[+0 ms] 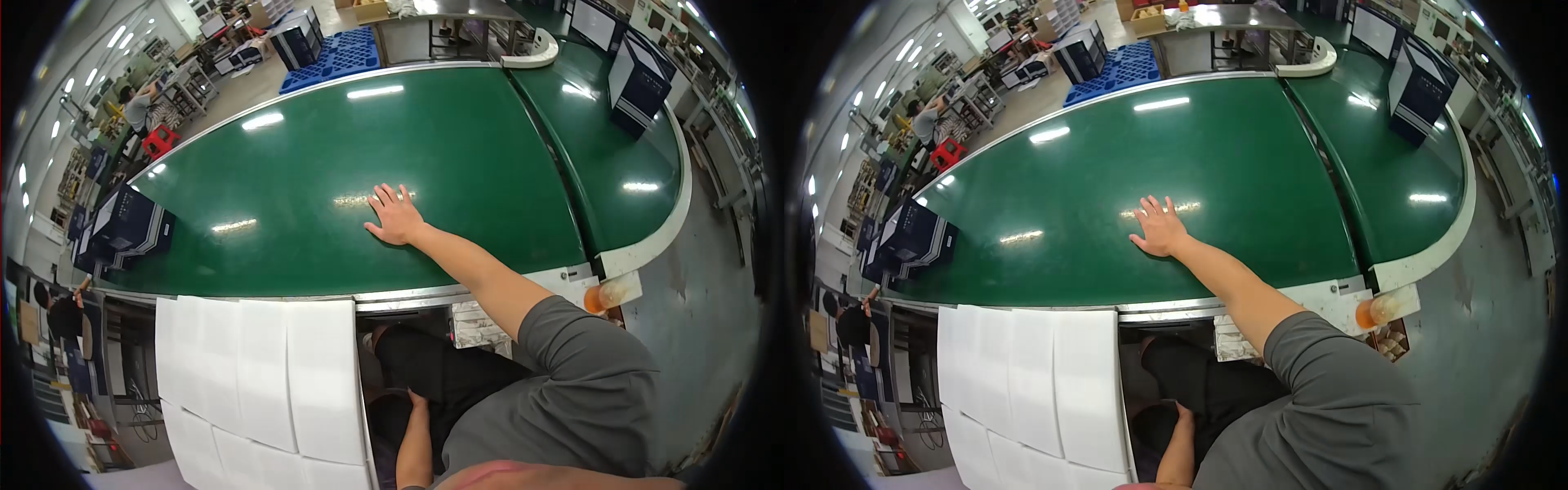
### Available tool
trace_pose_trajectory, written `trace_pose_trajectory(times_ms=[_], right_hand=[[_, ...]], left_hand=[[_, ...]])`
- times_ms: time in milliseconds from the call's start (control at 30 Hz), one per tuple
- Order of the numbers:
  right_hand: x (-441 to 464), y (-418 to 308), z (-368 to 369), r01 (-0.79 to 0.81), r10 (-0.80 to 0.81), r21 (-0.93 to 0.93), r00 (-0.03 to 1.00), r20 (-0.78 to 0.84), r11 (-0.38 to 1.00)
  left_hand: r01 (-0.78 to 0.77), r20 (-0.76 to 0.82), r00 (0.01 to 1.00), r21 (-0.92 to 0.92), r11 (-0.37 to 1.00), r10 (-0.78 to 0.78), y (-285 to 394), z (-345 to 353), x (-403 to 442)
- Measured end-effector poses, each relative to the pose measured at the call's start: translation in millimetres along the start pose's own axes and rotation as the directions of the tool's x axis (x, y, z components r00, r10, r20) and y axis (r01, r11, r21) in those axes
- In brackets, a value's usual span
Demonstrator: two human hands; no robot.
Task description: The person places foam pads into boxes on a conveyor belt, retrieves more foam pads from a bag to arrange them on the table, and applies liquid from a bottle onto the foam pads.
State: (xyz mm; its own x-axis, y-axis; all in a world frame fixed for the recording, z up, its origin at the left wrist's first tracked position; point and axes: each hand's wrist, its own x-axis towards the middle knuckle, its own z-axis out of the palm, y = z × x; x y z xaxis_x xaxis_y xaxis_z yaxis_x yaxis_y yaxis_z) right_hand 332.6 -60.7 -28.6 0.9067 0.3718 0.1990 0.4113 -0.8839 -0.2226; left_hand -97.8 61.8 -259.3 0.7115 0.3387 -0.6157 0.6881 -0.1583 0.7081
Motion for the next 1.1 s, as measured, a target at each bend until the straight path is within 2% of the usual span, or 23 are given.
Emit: trace_pose_trajectory(times_ms=[333, 500, 567, 1100], right_hand=[[25, 13, 18, -0.005, 0.004, -0.013, 0.999, -0.037, 1.0], [36, 25, 17, -0.007, 0.007, -0.013, 1.0, -0.027, 1.0], [40, 28, 18, -0.02, 0.02, 0.003, 0.999, 0.034, 1.0], [49, 54, 47, -0.025, 0.025, 0.02, 0.999, -0.028, 0.999]], left_hand=[[-0.016, -0.106, 0.994, 0.035, 0.999, 0.02, -2, 6, 12], [-0.028, -0.148, 0.988, 0.057, 0.998, 0.036, -7, 13, 16], [-0.036, -0.166, 0.985, 0.069, 0.997, 0.047, -8, 10, 19], [-0.111, -0.209, 0.964, 0.256, 0.96, 0.167, -9, 5, 42]])
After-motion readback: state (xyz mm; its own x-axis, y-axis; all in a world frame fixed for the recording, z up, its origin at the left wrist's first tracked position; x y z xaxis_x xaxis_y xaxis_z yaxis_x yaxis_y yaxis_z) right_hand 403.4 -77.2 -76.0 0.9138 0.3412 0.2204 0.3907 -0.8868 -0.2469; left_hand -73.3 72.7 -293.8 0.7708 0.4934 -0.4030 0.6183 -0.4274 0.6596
